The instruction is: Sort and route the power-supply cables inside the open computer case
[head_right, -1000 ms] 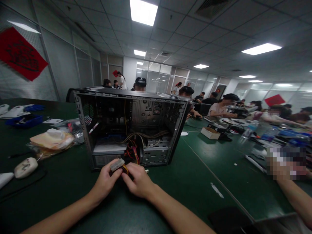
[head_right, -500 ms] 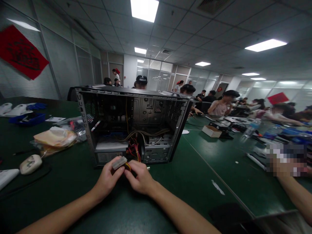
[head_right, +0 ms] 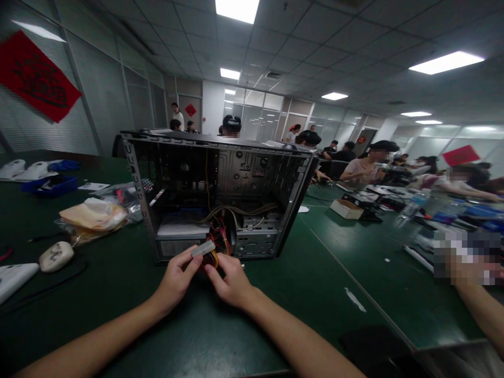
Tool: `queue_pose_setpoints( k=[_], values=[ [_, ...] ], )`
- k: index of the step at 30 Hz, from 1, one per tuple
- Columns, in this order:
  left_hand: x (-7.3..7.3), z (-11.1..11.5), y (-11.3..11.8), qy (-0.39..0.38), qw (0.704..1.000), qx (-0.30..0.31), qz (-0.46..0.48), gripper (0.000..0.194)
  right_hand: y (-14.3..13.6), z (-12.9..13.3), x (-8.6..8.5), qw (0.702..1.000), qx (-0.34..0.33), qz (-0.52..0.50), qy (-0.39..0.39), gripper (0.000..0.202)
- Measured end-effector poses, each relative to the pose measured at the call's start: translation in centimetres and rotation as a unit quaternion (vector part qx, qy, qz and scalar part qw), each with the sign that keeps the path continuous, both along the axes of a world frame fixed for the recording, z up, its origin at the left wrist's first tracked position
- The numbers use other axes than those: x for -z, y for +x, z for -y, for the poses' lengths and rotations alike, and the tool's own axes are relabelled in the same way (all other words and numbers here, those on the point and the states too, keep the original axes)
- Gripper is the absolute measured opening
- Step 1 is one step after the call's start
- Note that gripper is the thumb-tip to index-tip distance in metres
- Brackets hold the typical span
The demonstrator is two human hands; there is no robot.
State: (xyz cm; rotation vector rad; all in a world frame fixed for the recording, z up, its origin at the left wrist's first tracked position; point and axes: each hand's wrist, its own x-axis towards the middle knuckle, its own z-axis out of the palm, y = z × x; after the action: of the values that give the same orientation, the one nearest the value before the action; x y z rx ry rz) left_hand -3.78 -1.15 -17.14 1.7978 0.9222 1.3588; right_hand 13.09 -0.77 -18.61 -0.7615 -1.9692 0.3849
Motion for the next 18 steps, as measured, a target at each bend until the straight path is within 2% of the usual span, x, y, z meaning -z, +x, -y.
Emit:
queue_pose_setpoints(
  k=[5,8,10,13,16,18],
  values=[
    [0.6,-0.4,0.3,-0.077,0.996,0.018,0.041,0.041,0.4,-0.2,0.2,0.995,0.032,0.084,0.043,0.017],
    [0.9,-0.7,0.5,-0.095,0.994,0.025,0.048,0.049,0.9,-0.9,-0.8,0.985,0.056,0.132,0.091,0.019],
    [1.0,-0.8,0.6,-0.102,0.993,0.030,0.047,0.053,0.9,-1.7,-2.4,0.978,0.091,0.149,0.113,0.024],
    [1.2,-1.0,0.7,-0.125,0.991,0.037,0.037,0.059,-0.3,-2.8,-6.2,0.968,0.147,0.173,0.103,0.028],
    [1.5,-1.2,0.7,-0.138,0.989,0.031,0.037,0.063,-3.0,-3.5,-10.3,0.949,0.168,0.250,0.090,0.028],
    [1.7,-1.4,0.7,-0.144,0.989,0.030,0.036,0.065,-5.2,-4.1,-12.4,0.930,0.196,0.299,0.085,0.029]
  ],
)
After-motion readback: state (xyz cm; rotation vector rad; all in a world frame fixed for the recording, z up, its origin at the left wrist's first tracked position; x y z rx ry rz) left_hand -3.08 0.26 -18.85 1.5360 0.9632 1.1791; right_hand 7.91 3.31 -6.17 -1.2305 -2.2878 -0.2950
